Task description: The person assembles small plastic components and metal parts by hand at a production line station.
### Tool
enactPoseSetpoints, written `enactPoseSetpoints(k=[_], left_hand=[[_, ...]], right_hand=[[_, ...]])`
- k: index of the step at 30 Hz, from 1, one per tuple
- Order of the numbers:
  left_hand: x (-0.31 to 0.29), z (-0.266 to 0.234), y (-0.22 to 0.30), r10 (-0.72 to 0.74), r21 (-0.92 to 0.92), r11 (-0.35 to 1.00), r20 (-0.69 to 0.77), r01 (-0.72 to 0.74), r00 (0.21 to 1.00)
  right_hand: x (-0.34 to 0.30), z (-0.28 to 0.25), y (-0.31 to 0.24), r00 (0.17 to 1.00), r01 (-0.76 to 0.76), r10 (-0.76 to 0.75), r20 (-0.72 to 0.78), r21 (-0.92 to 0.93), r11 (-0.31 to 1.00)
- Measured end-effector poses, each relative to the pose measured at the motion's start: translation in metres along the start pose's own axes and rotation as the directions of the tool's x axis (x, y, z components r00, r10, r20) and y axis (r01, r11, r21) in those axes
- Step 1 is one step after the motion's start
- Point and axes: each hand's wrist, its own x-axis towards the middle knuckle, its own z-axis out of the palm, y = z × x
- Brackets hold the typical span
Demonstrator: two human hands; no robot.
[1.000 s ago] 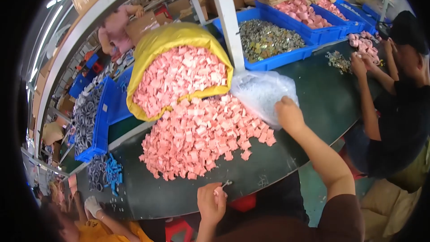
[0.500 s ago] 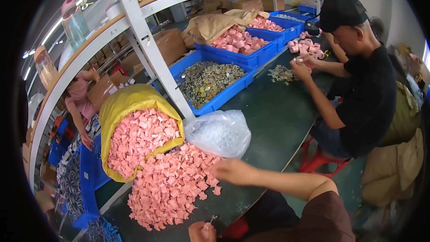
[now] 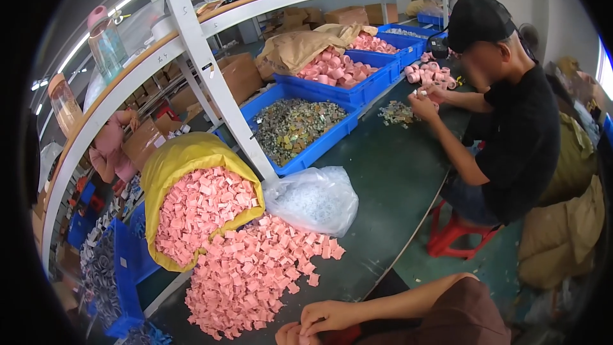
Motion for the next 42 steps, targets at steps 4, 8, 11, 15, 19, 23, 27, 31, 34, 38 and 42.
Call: enactPoseSetpoints(k=[4,8,11,15,19,23,27,31,34,38,42], left_hand=[[-0.001,0.002,-0.003,0.018,0.005,1.000,-0.016,-0.018,1.000],[-0.002,0.005,-0.009,0.049,-0.039,0.998,-0.046,-0.051,0.998],[-0.004,0.006,-0.008,0.009,-0.097,0.995,-0.087,-0.018,0.996],[-0.002,0.008,-0.007,0.019,-0.084,0.996,-0.109,-0.028,0.994],[-0.004,0.013,-0.009,0.043,-0.046,0.998,-0.155,-0.051,0.987],[-0.007,0.017,-0.008,-0.004,-0.037,0.999,-0.164,-0.002,0.987],[-0.006,0.018,-0.004,-0.001,-0.008,1.000,-0.198,-0.001,0.980],[-0.008,0.019,-0.007,0.047,0.000,0.999,-0.243,-0.049,0.969],[-0.009,0.017,-0.009,0.072,0.001,0.997,-0.241,-0.074,0.968],[-0.012,0.016,-0.011,0.024,-0.026,0.999,-0.223,-0.031,0.975],[-0.013,0.014,-0.012,0.054,0.001,0.998,-0.196,-0.055,0.979]], right_hand=[[0.001,0.002,0.003,1.000,0.018,-0.019,-0.023,-0.040,0.999],[0.001,0.007,-0.002,0.998,0.012,-0.018,-0.067,-0.088,0.996],[0.002,0.005,-0.011,0.962,-0.272,0.272,0.037,0.000,0.962],[0.001,0.009,0.003,0.948,-0.316,0.320,0.001,0.161,0.935],[0.003,0.013,0.005,0.943,-0.326,0.332,-0.036,0.125,0.937],[0.006,0.019,0.013,0.932,-0.352,0.358,-0.057,0.099,0.931],[0.009,0.013,0.005,0.925,-0.377,0.380,-0.031,0.080,0.923],[0.005,0.012,0.005,0.942,-0.333,0.335,0.009,0.154,0.930],[0.006,0.010,0.008,0.949,-0.315,0.311,0.049,0.177,0.932],[0.009,0.005,0.010,0.934,-0.354,0.344,0.093,0.139,0.925],[0.009,0.003,0.017,0.917,-0.391,0.367,0.158,0.164,0.906]])
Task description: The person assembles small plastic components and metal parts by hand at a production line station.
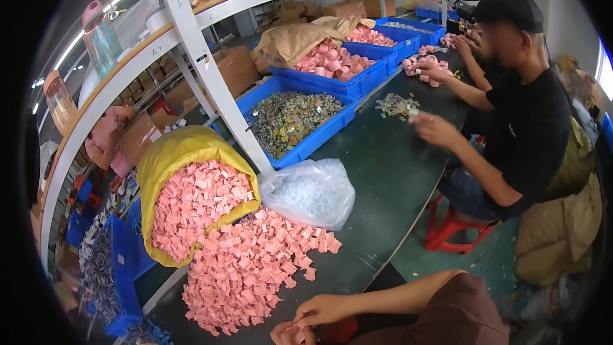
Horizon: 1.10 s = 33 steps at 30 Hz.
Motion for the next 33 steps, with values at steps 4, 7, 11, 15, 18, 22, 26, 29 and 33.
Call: enactPoseSetpoints(k=[4,7,11,15,18,22,26,29,33], left_hand=[[0.002,-0.001,0.000,0.045,0.034,0.998,0.006,-0.045,0.999],[0.005,-0.001,-0.005,0.044,-0.004,0.999,0.000,-0.044,0.999],[0.010,-0.009,-0.002,0.037,-0.010,0.999,0.102,-0.036,0.994],[0.010,-0.019,-0.004,0.071,-0.015,0.997,0.132,-0.070,0.989],[0.005,-0.043,-0.016,0.022,0.026,0.999,0.144,-0.026,0.989],[0.003,-0.095,-0.056,0.072,0.832,0.554,-0.081,0.027,0.994],[-0.009,-0.133,-0.095,0.115,0.845,0.346,-0.470,0.408,0.875],[0.009,-0.103,-0.067,0.084,0.752,0.562,-0.465,0.344,0.881],[0.013,-0.059,-0.041,-0.115,0.611,0.753,-0.242,0.243,0.964]], right_hand=[[0.003,-0.001,0.000,0.999,-0.042,0.041,0.034,0.058,0.997],[0.003,-0.001,-0.005,0.991,-0.123,0.110,0.073,0.204,0.971],[0.000,0.008,-0.005,0.991,-0.127,0.131,0.003,0.248,0.960],[0.004,0.027,-0.011,0.981,0.020,-0.061,-0.187,-0.213,0.977],[-0.003,0.030,-0.012,0.878,0.302,-0.429,-0.214,-0.447,0.842],[-0.029,-0.022,-0.027,0.573,0.201,-0.721,-0.390,-0.786,0.585],[-0.073,-0.109,-0.045,0.250,-0.483,-0.733,-0.633,-0.738,0.472],[-0.094,-0.145,-0.043,0.123,-0.616,-0.704,-0.699,-0.610,0.498],[-0.103,-0.178,-0.025,0.288,-0.298,-0.438,-0.852,-0.514,0.804]])
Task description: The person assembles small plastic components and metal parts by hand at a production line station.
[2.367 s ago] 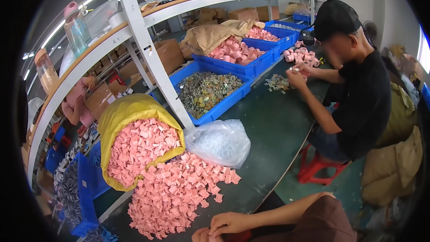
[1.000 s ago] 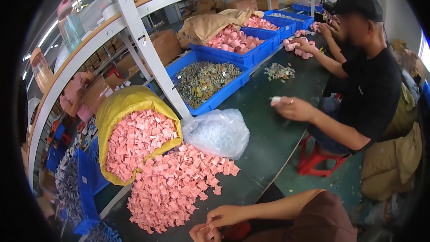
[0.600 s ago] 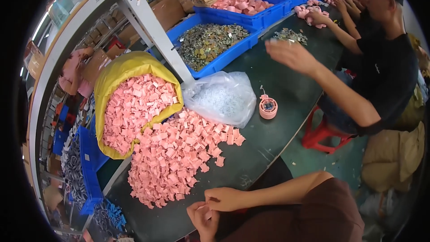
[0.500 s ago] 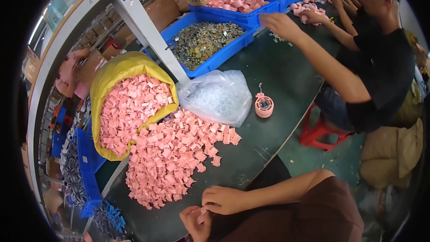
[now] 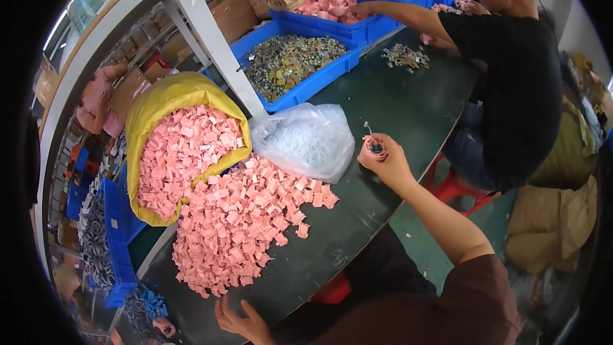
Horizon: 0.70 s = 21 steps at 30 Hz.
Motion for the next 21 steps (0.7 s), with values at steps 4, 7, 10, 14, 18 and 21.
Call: enactPoseSetpoints(k=[4,7,10,14,18,21], left_hand=[[-0.012,0.003,0.016,0.043,-0.359,0.933,0.192,0.029,0.981],[-0.014,-0.002,0.047,0.062,-0.663,0.724,0.340,0.192,0.938],[0.007,-0.029,0.085,0.350,-0.748,0.662,0.366,0.049,0.863],[-0.028,-0.001,0.098,-0.056,-0.726,0.328,0.624,0.605,0.779],[-0.027,0.007,0.073,0.069,-0.684,0.666,0.453,0.297,0.889],[-0.026,-0.003,0.068,0.271,-0.606,0.794,0.272,-0.055,0.923]], right_hand=[[-0.040,0.019,-0.040,0.984,0.113,-0.039,-0.176,0.434,0.894],[-0.086,0.032,-0.078,0.897,0.413,-0.440,0.047,0.272,0.869],[-0.120,0.062,-0.109,0.726,0.432,-0.602,0.332,0.461,0.775],[-0.160,0.095,-0.119,0.590,0.376,-0.673,0.446,0.587,0.717],[-0.167,0.112,-0.101,0.578,0.174,-0.622,0.527,0.666,0.726],[-0.163,0.116,-0.102,0.616,-0.248,-0.335,0.713,0.579,0.777]])
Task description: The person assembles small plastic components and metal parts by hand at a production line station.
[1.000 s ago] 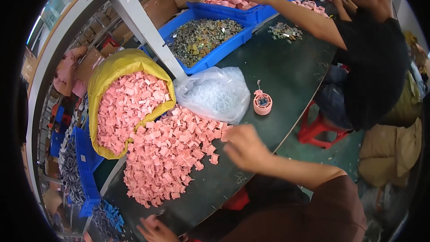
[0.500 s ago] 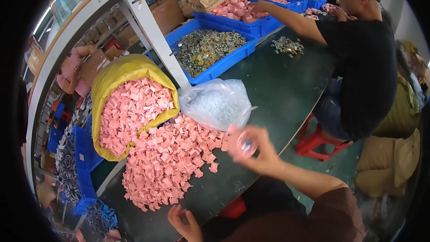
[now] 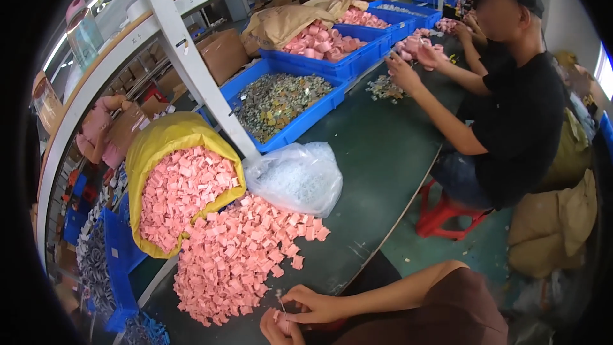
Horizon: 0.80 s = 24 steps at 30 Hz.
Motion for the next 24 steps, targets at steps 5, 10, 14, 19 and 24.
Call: enactPoseSetpoints(k=[5,10,14,19,24], left_hand=[[0.012,0.006,0.010,0.041,0.093,0.995,-0.007,-0.040,0.999],[0.021,0.006,0.009,-0.035,0.156,0.987,-0.013,0.036,0.999],[0.022,0.002,-0.004,-0.126,0.029,0.992,0.005,0.126,0.992],[0.017,0.005,0.000,-0.127,-0.084,0.989,-0.076,0.121,0.989],[0.001,0.016,-0.003,-0.470,-0.427,0.792,0.031,0.437,0.882]], right_hand=[[0.023,-0.003,-0.026,0.939,-0.342,0.338,0.060,0.091,0.935],[0.024,-0.009,-0.032,0.954,-0.284,0.293,0.059,0.484,0.828],[0.013,-0.010,-0.031,0.990,-0.104,0.060,0.132,0.358,0.928],[0.008,-0.005,-0.025,0.998,0.055,-0.056,0.015,0.072,0.996],[0.012,-0.005,-0.018,0.956,0.250,-0.275,-0.101,-0.208,0.946]])
